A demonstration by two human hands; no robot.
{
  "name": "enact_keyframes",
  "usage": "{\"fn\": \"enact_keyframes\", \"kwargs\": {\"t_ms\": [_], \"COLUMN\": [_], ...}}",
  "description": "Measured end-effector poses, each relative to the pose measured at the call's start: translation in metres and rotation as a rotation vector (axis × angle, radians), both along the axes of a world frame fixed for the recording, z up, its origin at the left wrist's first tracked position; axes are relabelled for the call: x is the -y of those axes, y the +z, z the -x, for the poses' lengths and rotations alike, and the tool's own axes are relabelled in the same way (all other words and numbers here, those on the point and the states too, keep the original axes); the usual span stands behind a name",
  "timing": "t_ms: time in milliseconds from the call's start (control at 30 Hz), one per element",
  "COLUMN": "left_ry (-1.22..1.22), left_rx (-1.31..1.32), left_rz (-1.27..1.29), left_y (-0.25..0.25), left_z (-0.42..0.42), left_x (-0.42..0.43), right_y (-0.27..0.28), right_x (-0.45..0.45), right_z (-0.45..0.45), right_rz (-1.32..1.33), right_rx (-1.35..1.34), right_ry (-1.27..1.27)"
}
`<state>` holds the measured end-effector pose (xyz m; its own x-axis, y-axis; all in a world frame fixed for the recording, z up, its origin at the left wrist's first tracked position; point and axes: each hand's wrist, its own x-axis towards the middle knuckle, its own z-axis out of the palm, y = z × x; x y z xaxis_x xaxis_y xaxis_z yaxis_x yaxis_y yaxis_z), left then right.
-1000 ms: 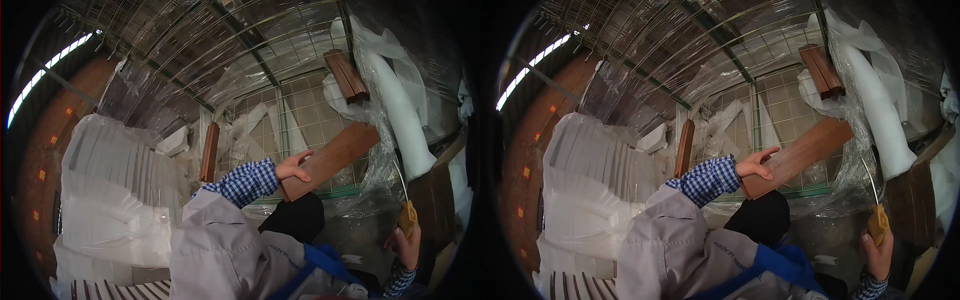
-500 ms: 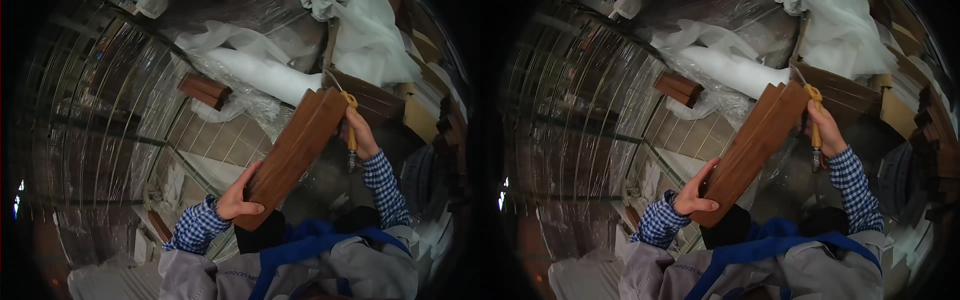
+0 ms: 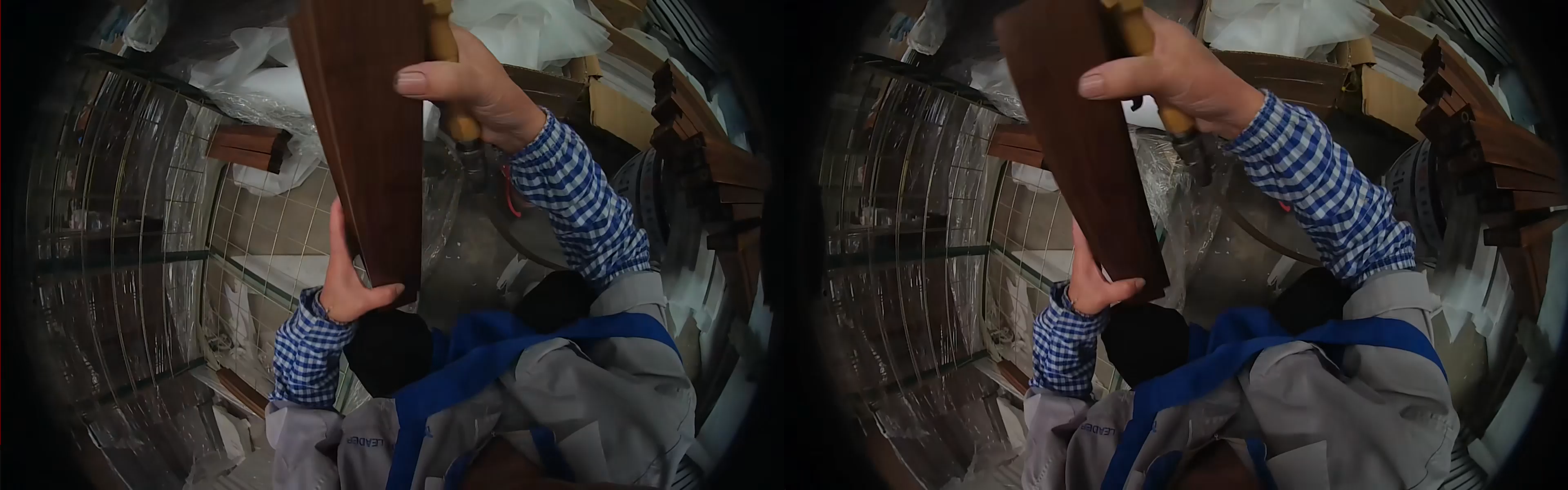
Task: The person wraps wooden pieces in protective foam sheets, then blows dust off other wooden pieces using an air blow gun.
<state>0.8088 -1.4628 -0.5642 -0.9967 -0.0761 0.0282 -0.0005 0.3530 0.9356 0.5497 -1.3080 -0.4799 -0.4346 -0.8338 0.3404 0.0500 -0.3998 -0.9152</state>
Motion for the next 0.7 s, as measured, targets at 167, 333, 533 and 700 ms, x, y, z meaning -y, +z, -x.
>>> {"fn": "enact_keyframes", "kwargs": {"t_ms": [167, 333, 533, 700], "left_ry": [0.085, 0.17, 0.202, 0.188], "left_rx": [-0.048, -0.086, -0.152, -0.109], "left_rz": [-0.076, -0.207, -0.016, -0.009], "left_y": [-0.012, -0.057, -0.089, -0.125], "left_z": [0.036, 0.065, 0.098, 0.122], "left_x": [0.01, 0.053, 0.081, 0.076], "right_y": [0.028, 0.004, -0.032, -0.06], "right_x": [0.04, 0.068, 0.081, 0.073], "right_z": [-0.031, -0.034, -0.014, 0.001], "right_rz": [0.202, 0.127, -0.017, -0.09], "right_rx": [-0.274, -0.643, -0.46, -0.39], "right_ry": [-0.142, -0.226, -0.087, -0.069]}}
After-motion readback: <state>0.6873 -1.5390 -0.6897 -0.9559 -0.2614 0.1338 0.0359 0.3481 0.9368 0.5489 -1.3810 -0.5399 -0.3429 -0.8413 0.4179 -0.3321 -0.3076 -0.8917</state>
